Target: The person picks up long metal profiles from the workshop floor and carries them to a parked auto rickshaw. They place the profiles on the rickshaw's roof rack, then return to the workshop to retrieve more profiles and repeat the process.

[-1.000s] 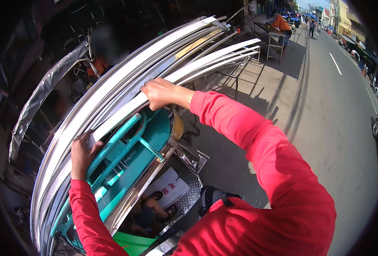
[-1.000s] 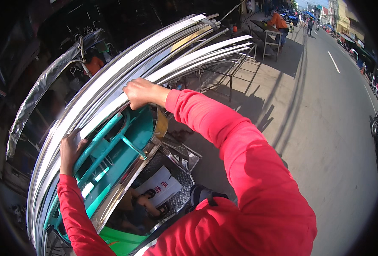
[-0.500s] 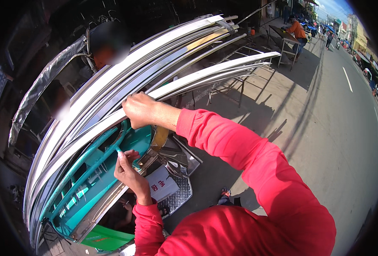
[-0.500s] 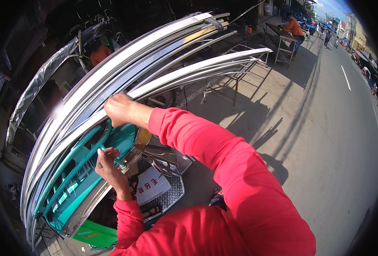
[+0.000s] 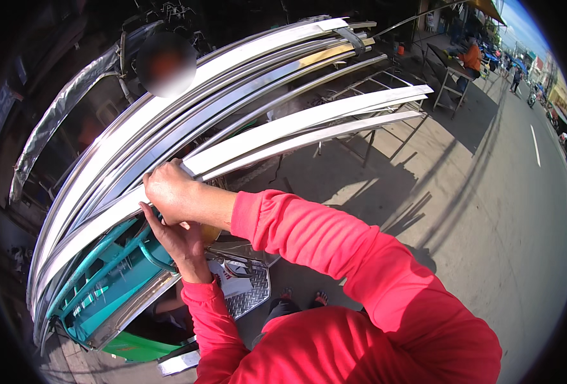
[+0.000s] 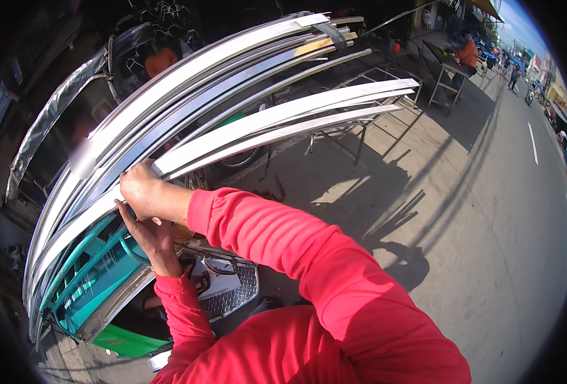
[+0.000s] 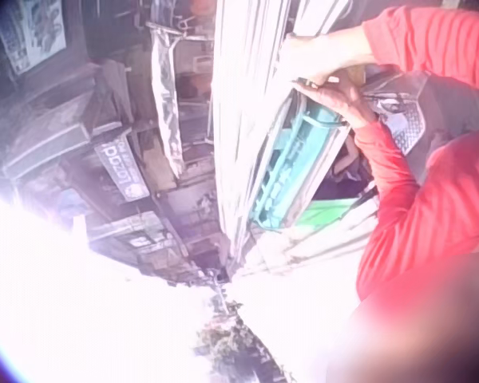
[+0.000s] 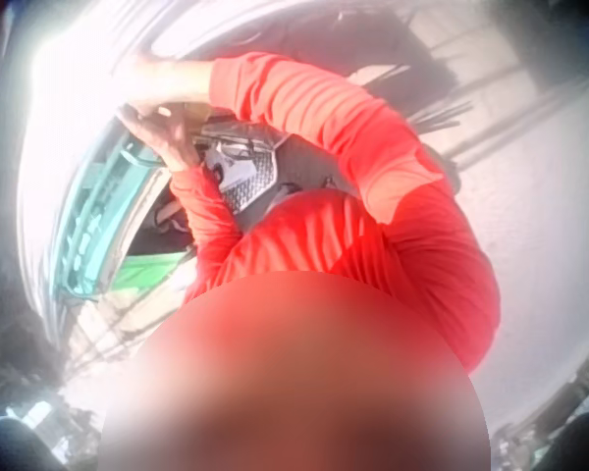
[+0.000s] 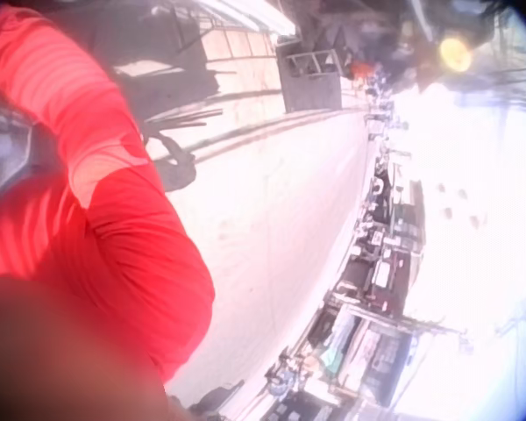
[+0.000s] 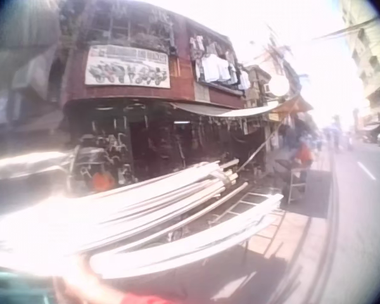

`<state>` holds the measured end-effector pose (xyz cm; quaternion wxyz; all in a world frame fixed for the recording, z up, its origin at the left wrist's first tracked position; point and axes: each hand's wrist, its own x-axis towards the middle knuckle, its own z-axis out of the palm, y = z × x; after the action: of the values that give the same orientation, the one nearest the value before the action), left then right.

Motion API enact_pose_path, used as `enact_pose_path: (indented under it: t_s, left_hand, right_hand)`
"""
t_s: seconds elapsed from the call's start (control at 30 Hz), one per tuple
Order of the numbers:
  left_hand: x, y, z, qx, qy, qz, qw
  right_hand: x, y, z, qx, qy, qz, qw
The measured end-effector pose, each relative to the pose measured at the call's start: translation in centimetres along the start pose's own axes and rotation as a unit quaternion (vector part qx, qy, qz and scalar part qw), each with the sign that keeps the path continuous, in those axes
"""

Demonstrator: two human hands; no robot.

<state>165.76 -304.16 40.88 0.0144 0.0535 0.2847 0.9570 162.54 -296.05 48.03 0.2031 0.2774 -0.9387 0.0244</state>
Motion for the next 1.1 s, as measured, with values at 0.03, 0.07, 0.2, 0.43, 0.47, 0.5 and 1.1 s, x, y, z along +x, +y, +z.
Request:
enact_pose_path:
  t_s: [0.03, 0.07, 0.2, 0.43, 0.47, 0.5, 1.1]
  left_hand:
    - [-0.2, 0.6, -0.1, 0.013, 0.046, -0.023, 0.999]
    - [0.4, 0.4, -0.1, 0.020, 0.003, -0.016, 1.000]
    - [1.8, -0.8, -0.9, 0.043, -0.010, 0.041, 0.998]
    - [3.4, -2.9, -1.5, 0.022, -0.060, 0.115, 0.991]
    - [3.5, -3.0, -1.4, 0.013, -0.064, 0.123, 0.990]
    - [3.7, -3.1, -1.2, 0.010, -0.062, 0.123, 0.990]
    - [4.7, -5.2, 1.6, -0.115, 0.020, 0.193, 0.974]
  right_hand:
    - [0.1, 0.4, -0.3, 0.022, -0.014, -0.017, 1.000]
    - [0.3, 1.2, -0.7, 0.077, -0.045, -0.029, 0.996]
    - [0.9, 5.2, -1.6, 0.162, -0.131, -0.094, 0.973]
    - [-1.6, 11.8, -4.6, 0.098, -0.295, 0.035, 0.950]
    - [-2.6, 12.3, -4.8, 0.109, -0.268, 0.024, 0.957]
    - [-3.4, 12.7, -4.9, 0.118, -0.247, 0.025, 0.961]
    - [-7.3, 10.4, -4.1, 0.140, -0.165, 0.030, 0.976]
